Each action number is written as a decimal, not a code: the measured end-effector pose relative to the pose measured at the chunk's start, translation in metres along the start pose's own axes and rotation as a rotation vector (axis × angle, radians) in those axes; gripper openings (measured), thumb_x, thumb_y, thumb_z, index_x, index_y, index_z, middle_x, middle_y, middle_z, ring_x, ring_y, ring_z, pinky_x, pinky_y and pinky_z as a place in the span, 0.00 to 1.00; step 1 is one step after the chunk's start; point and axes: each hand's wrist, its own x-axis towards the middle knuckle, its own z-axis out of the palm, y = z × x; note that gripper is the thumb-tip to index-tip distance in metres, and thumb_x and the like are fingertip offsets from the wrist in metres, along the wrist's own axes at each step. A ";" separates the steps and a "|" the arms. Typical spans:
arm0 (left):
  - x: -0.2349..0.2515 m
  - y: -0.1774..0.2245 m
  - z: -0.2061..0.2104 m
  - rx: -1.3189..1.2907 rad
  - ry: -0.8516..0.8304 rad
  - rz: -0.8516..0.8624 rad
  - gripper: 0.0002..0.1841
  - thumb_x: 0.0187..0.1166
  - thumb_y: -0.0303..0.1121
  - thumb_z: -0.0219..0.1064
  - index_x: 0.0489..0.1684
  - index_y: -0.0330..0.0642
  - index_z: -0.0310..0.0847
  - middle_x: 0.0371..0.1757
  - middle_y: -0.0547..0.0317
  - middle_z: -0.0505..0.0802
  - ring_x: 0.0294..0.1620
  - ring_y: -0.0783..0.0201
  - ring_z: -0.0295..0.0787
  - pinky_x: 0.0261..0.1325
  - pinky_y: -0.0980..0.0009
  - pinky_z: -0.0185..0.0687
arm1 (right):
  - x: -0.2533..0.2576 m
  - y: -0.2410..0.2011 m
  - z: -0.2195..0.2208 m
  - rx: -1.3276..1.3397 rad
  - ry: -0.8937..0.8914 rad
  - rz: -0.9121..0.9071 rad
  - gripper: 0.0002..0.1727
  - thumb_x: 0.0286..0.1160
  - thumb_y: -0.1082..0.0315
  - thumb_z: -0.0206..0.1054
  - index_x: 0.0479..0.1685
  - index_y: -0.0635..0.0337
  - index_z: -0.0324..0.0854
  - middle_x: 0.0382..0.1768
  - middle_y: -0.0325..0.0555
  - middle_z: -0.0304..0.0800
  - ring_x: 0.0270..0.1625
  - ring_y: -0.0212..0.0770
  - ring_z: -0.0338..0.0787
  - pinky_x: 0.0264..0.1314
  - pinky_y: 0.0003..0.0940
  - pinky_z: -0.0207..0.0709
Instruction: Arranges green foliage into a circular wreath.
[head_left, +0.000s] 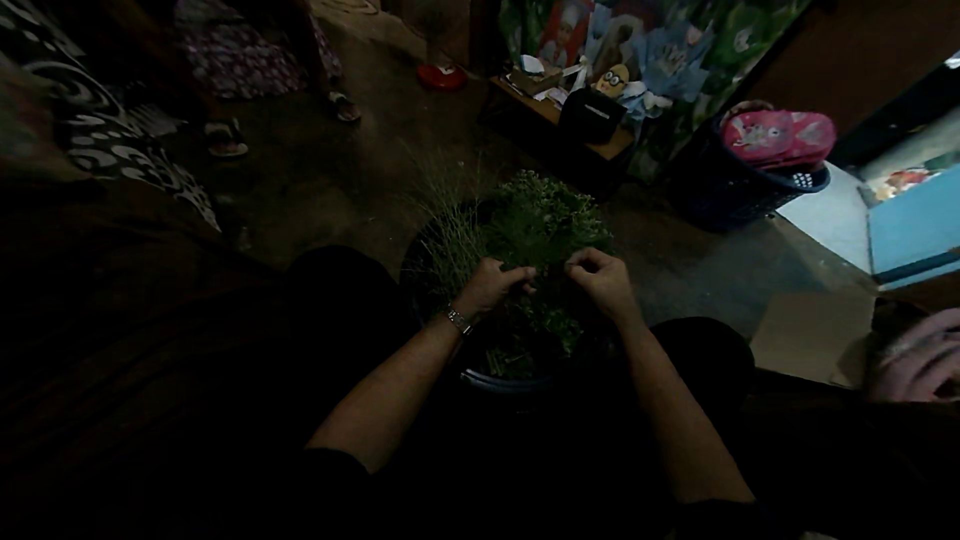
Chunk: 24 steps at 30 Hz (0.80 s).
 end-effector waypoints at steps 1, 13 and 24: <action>0.000 0.002 -0.002 -0.012 0.022 -0.006 0.07 0.83 0.30 0.68 0.40 0.35 0.84 0.28 0.64 0.90 0.30 0.71 0.90 0.43 0.74 0.89 | 0.002 0.003 -0.006 0.023 0.030 -0.009 0.04 0.77 0.76 0.68 0.43 0.67 0.85 0.33 0.46 0.89 0.30 0.33 0.88 0.38 0.32 0.86; 0.000 0.005 0.000 0.065 -0.013 -0.071 0.08 0.78 0.24 0.71 0.48 0.30 0.83 0.37 0.59 0.94 0.36 0.69 0.93 0.49 0.73 0.90 | 0.005 0.019 0.004 -0.525 0.053 -0.630 0.21 0.80 0.64 0.67 0.67 0.66 0.83 0.66 0.60 0.86 0.76 0.68 0.76 0.79 0.69 0.62; 0.000 0.008 -0.004 0.302 -0.044 -0.081 0.09 0.82 0.33 0.70 0.45 0.34 0.85 0.35 0.64 0.93 0.36 0.72 0.92 0.50 0.72 0.90 | -0.002 0.007 0.004 -0.377 -0.246 -0.311 0.15 0.81 0.67 0.66 0.56 0.71 0.86 0.53 0.60 0.91 0.57 0.51 0.90 0.67 0.44 0.81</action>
